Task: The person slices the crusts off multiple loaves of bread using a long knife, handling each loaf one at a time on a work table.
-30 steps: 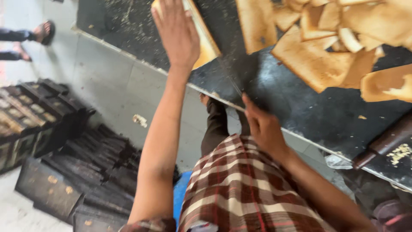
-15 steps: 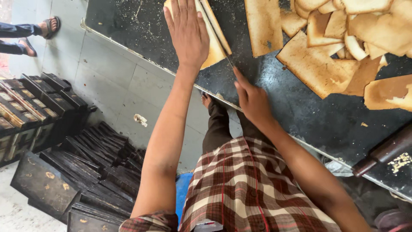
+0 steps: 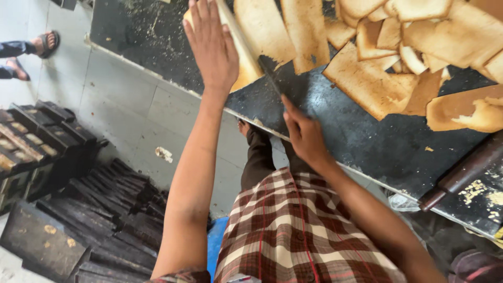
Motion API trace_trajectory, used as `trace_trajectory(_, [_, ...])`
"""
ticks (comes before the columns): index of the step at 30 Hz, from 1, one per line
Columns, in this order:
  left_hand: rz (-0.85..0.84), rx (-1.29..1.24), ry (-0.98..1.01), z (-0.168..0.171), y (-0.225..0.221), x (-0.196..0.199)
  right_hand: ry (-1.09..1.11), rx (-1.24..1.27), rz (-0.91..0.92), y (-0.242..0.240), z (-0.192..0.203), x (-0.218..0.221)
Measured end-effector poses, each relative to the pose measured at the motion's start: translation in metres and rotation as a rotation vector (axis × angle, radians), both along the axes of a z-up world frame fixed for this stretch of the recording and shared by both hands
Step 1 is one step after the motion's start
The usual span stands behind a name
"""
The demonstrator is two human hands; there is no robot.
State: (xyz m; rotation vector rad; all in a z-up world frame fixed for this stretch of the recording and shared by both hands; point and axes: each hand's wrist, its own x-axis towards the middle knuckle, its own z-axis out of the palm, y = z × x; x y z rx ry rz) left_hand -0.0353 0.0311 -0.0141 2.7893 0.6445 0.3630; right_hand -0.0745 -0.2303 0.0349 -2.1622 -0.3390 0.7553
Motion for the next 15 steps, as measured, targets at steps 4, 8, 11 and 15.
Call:
trace_trajectory(4, [0.002, -0.036, -0.014, -0.010, 0.007, -0.010, -0.120, 0.132, 0.088, -0.015, 0.002, -0.013])
trace_trajectory(8, [-0.025, -0.136, -0.153, -0.014, 0.013, -0.016, -0.241, 0.440, 0.156, -0.001, -0.009, 0.011])
trace_trajectory(11, [-0.005, -0.128, -0.113, -0.011, 0.011, -0.018, 0.209, -0.179, 0.128, -0.024, 0.013, -0.014])
trace_trajectory(15, [-0.006, -0.039, -0.019, -0.008, 0.008, -0.010, -0.316, 0.353, 0.075, -0.021, 0.012, -0.031])
